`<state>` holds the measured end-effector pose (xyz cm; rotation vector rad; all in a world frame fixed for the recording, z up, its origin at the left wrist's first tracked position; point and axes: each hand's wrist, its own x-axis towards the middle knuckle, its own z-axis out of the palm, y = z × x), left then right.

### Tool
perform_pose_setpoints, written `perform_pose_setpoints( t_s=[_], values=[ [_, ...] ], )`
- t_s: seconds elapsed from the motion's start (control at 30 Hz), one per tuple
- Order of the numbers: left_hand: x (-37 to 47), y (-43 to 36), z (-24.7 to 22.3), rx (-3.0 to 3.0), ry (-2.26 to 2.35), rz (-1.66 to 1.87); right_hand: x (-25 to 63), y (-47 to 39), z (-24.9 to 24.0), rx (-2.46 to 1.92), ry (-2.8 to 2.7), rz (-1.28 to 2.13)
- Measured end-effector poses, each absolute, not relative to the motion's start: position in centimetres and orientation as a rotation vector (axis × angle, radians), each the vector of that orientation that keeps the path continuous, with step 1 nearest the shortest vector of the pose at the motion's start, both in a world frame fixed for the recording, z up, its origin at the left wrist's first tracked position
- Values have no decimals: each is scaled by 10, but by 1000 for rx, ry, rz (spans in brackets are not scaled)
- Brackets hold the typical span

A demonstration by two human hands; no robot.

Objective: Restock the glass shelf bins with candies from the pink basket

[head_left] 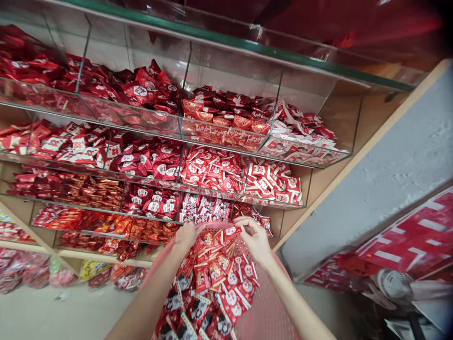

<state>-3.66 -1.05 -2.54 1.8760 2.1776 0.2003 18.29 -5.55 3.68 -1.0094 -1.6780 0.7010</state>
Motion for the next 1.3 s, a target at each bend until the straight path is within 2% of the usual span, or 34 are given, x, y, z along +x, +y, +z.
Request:
perform_pose_setpoints(
  t_s=[0.17,0.5,0.7,1.03,1.13,1.3],
  values=[
    [-38,-6,-30,1922,2190,142,181,-57,22,-1091,-1632,1002],
    [-38,-5,-31,1928,2189,168,177,-59,6,-1109,-1739,1186],
    [-37,-4,-28,1910,2196,158,190,-55,-5,-1185,-1911,1063],
    [-36,-7,-27,1909,2184,132,216,-55,12,-1693,-2256,399],
    [-36,-7,-26,1931,2200,118,211,-60,9,-1817,-2335,428],
    [-35,-8,-26,1916,2190,118,200,-69,-4,-1893,-2411,679]
  ],
)
